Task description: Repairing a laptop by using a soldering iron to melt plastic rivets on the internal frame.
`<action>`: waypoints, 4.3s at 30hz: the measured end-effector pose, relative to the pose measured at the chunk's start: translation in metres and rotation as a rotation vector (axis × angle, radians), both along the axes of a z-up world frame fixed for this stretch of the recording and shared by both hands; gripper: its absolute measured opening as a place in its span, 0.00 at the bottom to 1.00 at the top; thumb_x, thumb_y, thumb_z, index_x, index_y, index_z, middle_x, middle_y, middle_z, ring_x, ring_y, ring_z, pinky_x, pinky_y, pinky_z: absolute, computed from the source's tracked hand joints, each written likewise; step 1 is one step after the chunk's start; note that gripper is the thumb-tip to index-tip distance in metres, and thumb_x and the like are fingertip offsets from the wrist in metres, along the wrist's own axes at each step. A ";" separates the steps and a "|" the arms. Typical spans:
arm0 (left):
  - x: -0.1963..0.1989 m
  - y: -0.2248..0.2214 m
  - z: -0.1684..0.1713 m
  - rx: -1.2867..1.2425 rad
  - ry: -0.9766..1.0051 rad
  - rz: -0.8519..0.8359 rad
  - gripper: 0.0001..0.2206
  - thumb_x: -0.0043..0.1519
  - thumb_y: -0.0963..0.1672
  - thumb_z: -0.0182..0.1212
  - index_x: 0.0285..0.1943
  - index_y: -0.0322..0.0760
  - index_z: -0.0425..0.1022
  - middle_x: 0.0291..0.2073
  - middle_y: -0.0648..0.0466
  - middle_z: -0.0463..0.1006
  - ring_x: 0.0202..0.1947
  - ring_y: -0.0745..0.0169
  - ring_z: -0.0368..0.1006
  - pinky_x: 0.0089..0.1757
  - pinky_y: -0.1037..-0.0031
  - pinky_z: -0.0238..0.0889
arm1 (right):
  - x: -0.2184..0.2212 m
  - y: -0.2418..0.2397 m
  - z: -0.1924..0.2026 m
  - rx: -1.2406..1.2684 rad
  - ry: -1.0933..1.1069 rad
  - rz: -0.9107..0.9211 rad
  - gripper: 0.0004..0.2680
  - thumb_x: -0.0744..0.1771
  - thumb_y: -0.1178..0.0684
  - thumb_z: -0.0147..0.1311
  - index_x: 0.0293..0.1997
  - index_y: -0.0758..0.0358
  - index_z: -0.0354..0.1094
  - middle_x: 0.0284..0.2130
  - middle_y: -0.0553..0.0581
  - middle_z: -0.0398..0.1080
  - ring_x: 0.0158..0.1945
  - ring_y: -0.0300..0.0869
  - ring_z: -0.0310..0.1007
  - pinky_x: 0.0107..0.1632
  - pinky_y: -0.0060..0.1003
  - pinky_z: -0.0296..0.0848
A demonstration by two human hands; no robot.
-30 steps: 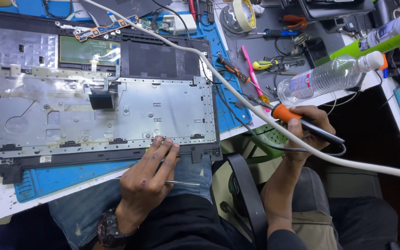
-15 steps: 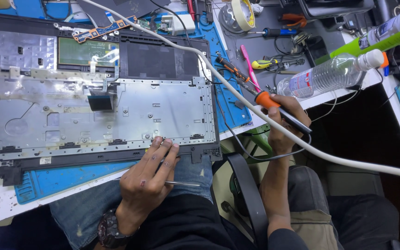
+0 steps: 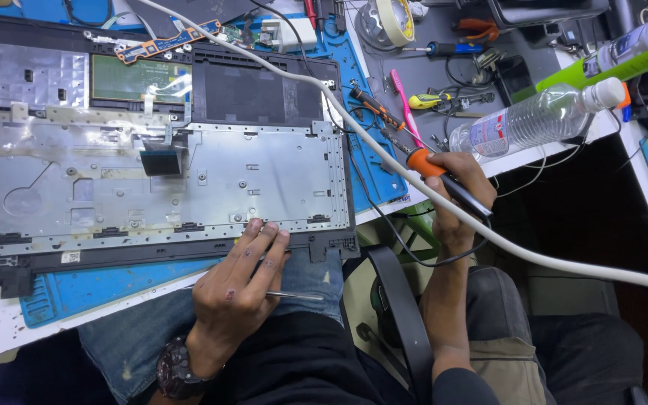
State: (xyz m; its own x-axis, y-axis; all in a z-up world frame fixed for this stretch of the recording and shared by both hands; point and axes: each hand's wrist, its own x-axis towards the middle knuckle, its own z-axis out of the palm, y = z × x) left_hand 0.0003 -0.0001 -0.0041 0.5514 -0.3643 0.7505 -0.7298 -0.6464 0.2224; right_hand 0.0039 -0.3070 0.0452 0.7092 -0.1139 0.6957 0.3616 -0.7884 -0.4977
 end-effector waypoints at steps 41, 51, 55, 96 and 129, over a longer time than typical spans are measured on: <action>-0.002 -0.001 0.001 -0.015 0.025 -0.004 0.08 0.66 0.41 0.64 0.52 0.40 0.84 0.51 0.52 0.83 0.53 0.54 0.81 0.38 0.75 0.74 | -0.064 -0.059 0.023 0.686 -0.064 -0.290 0.11 0.64 0.55 0.60 0.34 0.60 0.55 0.29 0.56 0.65 0.30 0.37 0.61 0.37 0.29 0.61; -0.008 -0.003 -0.001 0.002 0.006 0.031 0.10 0.65 0.42 0.66 0.54 0.43 0.84 0.52 0.54 0.83 0.56 0.56 0.79 0.33 0.74 0.72 | 0.005 -0.040 0.029 0.886 0.422 0.450 0.21 0.61 0.50 0.62 0.54 0.76 0.70 0.21 0.58 0.74 0.18 0.33 0.66 0.28 0.22 0.63; -0.008 -0.004 0.001 -0.004 0.005 0.024 0.10 0.63 0.42 0.67 0.53 0.43 0.84 0.51 0.54 0.83 0.54 0.57 0.80 0.36 0.73 0.74 | 0.062 -0.023 0.116 0.597 0.376 0.298 0.15 0.66 0.50 0.55 0.59 0.59 0.71 0.41 0.52 0.59 0.23 0.28 0.55 0.24 0.20 0.57; 0.015 -0.013 0.047 0.357 -0.145 -0.317 0.04 0.67 0.38 0.62 0.45 0.37 0.82 0.43 0.51 0.84 0.48 0.58 0.83 0.25 0.82 0.53 | 0.035 -0.045 -0.057 0.863 0.160 0.210 0.08 0.61 0.51 0.55 0.31 0.66 0.69 0.24 0.58 0.69 0.24 0.39 0.65 0.30 0.28 0.61; 0.038 -0.029 0.033 0.724 0.030 -0.324 0.26 0.63 0.31 0.49 0.69 0.44 0.68 0.70 0.43 0.66 0.72 0.45 0.60 0.36 0.75 0.71 | 0.021 -0.046 -0.063 0.679 0.159 0.411 0.06 0.62 0.54 0.55 0.34 0.67 0.71 0.30 0.60 0.72 0.27 0.43 0.67 0.32 0.32 0.63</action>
State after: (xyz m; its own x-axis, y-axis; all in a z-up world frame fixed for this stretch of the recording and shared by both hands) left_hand 0.0384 -0.0290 0.0288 0.3509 -0.9019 0.2518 -0.9066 -0.3945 -0.1495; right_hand 0.0248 -0.3533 -0.0182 0.8712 -0.1838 0.4553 0.4410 -0.1147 -0.8901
